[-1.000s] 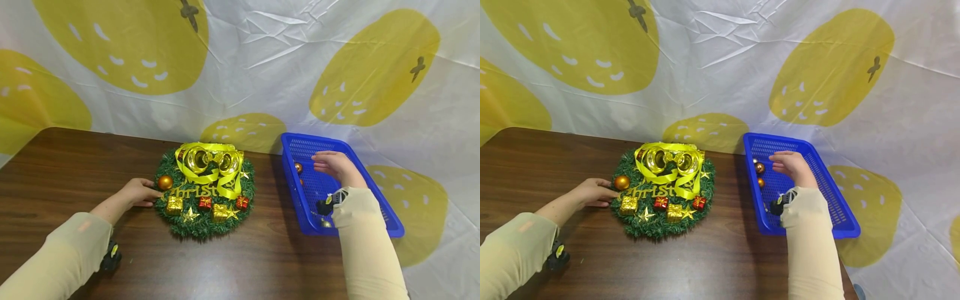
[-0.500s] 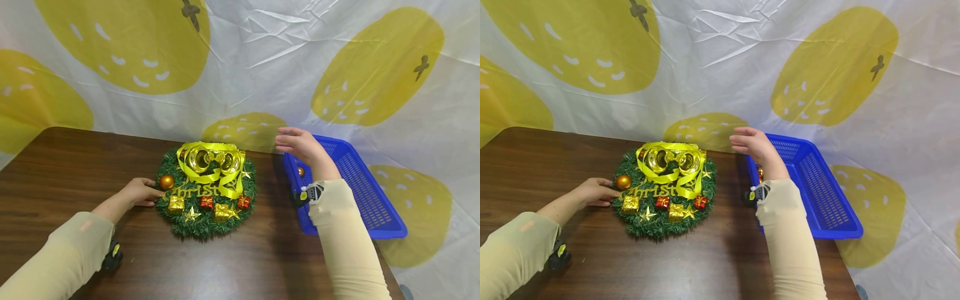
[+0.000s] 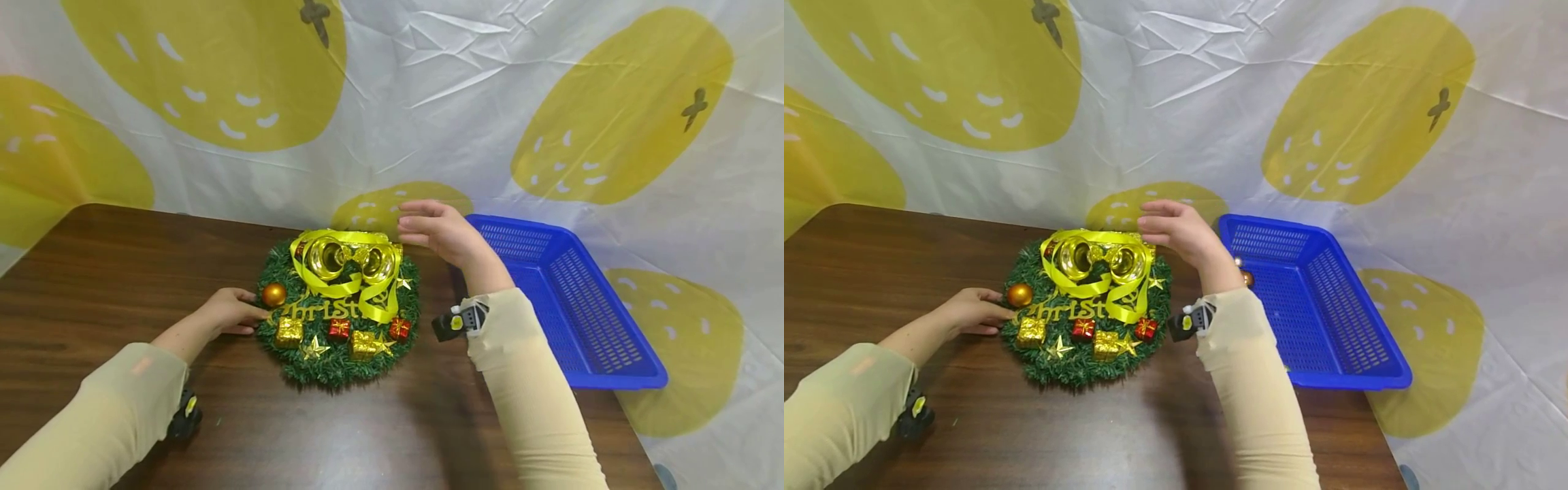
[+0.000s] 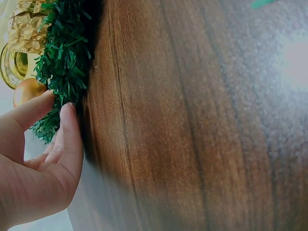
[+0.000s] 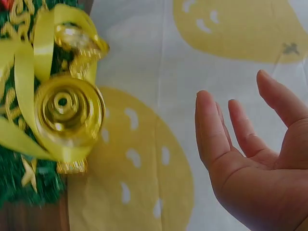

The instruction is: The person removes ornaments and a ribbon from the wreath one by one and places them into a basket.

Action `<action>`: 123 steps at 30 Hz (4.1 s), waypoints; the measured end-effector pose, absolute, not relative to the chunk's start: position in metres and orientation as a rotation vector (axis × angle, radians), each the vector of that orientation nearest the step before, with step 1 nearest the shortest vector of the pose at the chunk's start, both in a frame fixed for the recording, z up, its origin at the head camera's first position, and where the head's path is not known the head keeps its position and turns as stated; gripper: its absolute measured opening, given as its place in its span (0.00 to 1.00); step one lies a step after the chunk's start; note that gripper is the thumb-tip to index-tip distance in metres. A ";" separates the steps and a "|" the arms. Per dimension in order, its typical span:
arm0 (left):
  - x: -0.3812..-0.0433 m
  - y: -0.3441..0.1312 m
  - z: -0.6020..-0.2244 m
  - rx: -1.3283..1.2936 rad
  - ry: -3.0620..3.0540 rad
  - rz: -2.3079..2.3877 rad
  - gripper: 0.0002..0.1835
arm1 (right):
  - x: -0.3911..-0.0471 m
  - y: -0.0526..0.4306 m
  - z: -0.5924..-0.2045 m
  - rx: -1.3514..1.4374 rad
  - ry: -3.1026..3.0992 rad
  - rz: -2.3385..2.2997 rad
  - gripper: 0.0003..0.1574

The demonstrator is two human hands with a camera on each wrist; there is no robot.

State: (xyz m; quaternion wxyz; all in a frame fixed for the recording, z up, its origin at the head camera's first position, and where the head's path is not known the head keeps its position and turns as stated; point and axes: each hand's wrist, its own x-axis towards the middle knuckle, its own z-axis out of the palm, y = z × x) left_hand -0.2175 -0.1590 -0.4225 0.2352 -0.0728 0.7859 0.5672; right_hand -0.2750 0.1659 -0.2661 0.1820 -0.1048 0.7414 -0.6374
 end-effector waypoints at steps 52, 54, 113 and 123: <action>-0.217 -0.159 -0.422 -0.229 2.102 1.634 0.38 | -0.271 0.018 -0.388 -0.380 2.223 -1.401 0.28; -0.217 -0.159 -0.422 -0.233 2.104 1.632 0.38 | -0.270 0.014 -0.391 -0.397 2.265 -1.354 0.28; -0.214 -0.156 -0.418 -0.227 2.129 1.600 0.37 | -0.259 0.037 -0.361 -0.355 2.215 -1.481 0.22; -0.213 -0.159 -0.416 -0.207 2.125 1.595 0.38 | -0.259 0.046 -0.351 -0.391 2.196 -1.506 0.24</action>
